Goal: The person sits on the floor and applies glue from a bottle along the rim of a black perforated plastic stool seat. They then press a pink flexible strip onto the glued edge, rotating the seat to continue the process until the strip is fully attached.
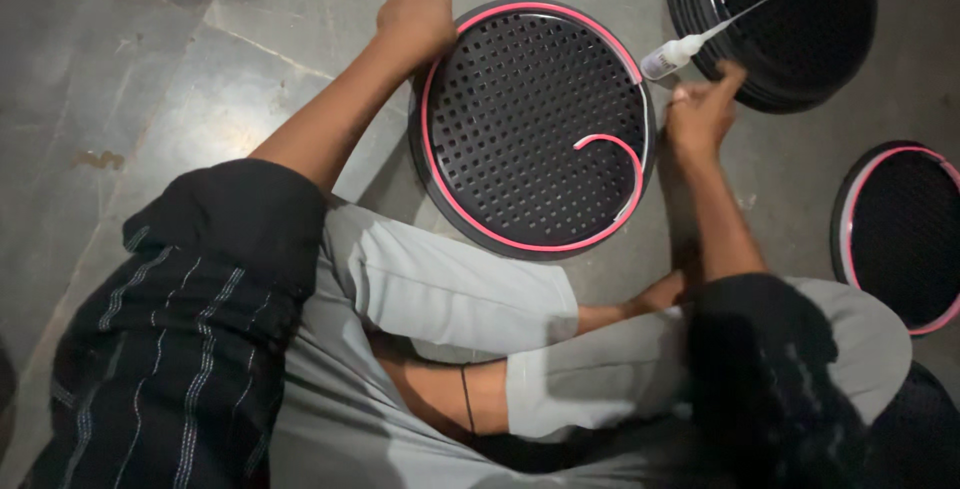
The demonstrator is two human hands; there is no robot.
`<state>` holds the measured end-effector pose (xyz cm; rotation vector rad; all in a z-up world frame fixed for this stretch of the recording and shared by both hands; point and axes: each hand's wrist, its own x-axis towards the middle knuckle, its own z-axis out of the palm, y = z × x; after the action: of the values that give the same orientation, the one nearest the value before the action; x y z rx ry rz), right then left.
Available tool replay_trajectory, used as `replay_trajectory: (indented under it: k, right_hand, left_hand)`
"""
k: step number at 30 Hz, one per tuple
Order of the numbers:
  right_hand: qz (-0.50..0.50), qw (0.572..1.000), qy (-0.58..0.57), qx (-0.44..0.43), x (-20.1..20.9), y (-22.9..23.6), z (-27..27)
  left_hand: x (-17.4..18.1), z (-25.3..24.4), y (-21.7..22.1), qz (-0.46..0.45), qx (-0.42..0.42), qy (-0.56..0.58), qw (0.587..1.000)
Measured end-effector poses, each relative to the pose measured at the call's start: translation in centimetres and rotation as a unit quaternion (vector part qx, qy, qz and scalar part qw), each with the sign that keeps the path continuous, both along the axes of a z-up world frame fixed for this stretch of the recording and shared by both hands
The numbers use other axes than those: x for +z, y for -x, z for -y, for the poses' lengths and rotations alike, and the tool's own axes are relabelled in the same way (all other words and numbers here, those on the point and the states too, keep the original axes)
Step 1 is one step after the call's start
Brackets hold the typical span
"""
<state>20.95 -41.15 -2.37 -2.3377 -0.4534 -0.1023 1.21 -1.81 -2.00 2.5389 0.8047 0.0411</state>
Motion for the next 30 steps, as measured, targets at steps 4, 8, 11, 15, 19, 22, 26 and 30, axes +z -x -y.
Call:
replay_trajectory:
  k: [4,8,11,15,19,22,26,30]
  right_hand:
    - [-0.060,0.963,0.233,-0.118,-0.6,3.6,0.5]
    - [-0.090,0.963,0.228,-0.114,0.4,6.9,-0.3]
    - [-0.113,0.952,0.265,-0.101,2.2,8.3,-1.1]
    - [-0.218,0.941,0.255,-0.048,3.3,8.0,-0.8]
    - [-0.350,0.917,0.193,-0.015,3.8,5.1,-0.2]
    - [-0.134,0.959,0.250,-0.008,4.0,3.1,0.4]
    - [-0.072,0.987,0.140,0.022,3.7,2.4,0.2]
    - [-0.035,0.998,0.005,0.050,3.0,3.2,-1.6]
  left_hand:
    - [-0.8,0.3,-0.2,-0.019,-0.004,-0.002,1.000]
    - [-1.3,0.1,-0.1,0.074,0.006,0.001,0.997]
    - [-1.9,-0.6,-0.6,0.191,-0.010,-0.030,0.981]
    - [-3.1,-1.1,-2.3,0.299,-0.049,-0.081,0.950]
    - [-3.2,-1.8,-1.6,0.260,-0.047,0.025,0.964]
    - [-2.5,-1.7,-0.7,0.222,-0.027,0.028,0.974]
    - [-1.2,-1.8,0.3,0.255,-0.048,0.035,0.965]
    - [-0.7,-1.9,0.6,0.256,-0.065,0.030,0.964]
